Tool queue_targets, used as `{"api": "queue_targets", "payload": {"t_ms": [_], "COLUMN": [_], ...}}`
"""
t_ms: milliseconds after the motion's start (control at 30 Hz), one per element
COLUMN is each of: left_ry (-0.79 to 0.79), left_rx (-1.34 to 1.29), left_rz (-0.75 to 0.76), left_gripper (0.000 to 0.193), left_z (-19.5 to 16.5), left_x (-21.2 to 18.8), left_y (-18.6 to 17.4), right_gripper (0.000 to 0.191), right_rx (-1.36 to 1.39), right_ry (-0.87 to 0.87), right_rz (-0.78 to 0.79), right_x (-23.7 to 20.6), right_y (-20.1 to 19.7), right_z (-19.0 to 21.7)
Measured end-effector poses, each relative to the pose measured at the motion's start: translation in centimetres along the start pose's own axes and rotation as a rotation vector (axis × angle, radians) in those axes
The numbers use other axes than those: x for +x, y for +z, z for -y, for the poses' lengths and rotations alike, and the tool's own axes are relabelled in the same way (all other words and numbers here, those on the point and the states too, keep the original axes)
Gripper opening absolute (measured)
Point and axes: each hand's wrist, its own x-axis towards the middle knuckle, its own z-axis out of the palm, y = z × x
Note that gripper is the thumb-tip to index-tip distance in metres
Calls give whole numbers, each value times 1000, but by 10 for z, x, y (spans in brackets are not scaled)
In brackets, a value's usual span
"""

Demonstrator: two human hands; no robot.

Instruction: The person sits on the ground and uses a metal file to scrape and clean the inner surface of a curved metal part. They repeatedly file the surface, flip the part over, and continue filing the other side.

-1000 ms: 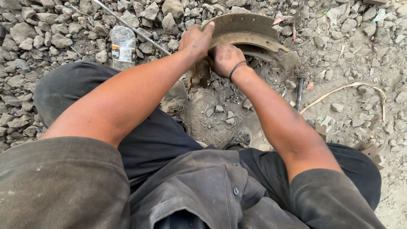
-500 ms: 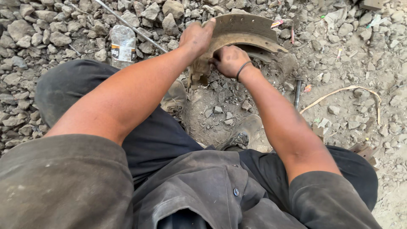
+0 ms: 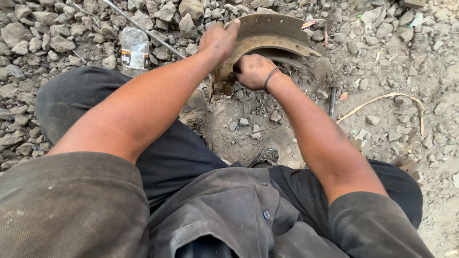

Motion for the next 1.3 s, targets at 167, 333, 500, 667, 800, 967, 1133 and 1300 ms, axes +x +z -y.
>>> {"api": "queue_targets", "payload": {"t_ms": [167,333,500,667,800,967,1133,1300], "left_ry": [-66,-32,-23,-38,-71,-66,-17,-6], "left_rx": [-16,-34,22,17,-32,-35,-17,28], "left_rz": [29,13,-6,-2,24,78,-1,-61], "left_gripper": [61,64,66,63,59,63,62,62], "left_z": [-2,2,6,3,1,3,5,4], "left_x": [3,7,13,15,10,9,9,0], "left_y": [-2,2,8,8,5,3,11,11], "right_gripper": [42,32,31,37,35,32,34,31], "right_rx": [-38,-10,-36,-80,-2,57,95,13], "right_ry": [-16,119,-51,-110,-56,-40,24,176], "right_rz": [29,30,1,-7,-40,-146,-85,-457], "right_x": [-7,-11,-8,-3,2,8,16,35], "right_y": [-8,-16,-13,-6,-1,6,18,47], "right_z": [7,7,1,-9,-19,-33,-44,-55]}}
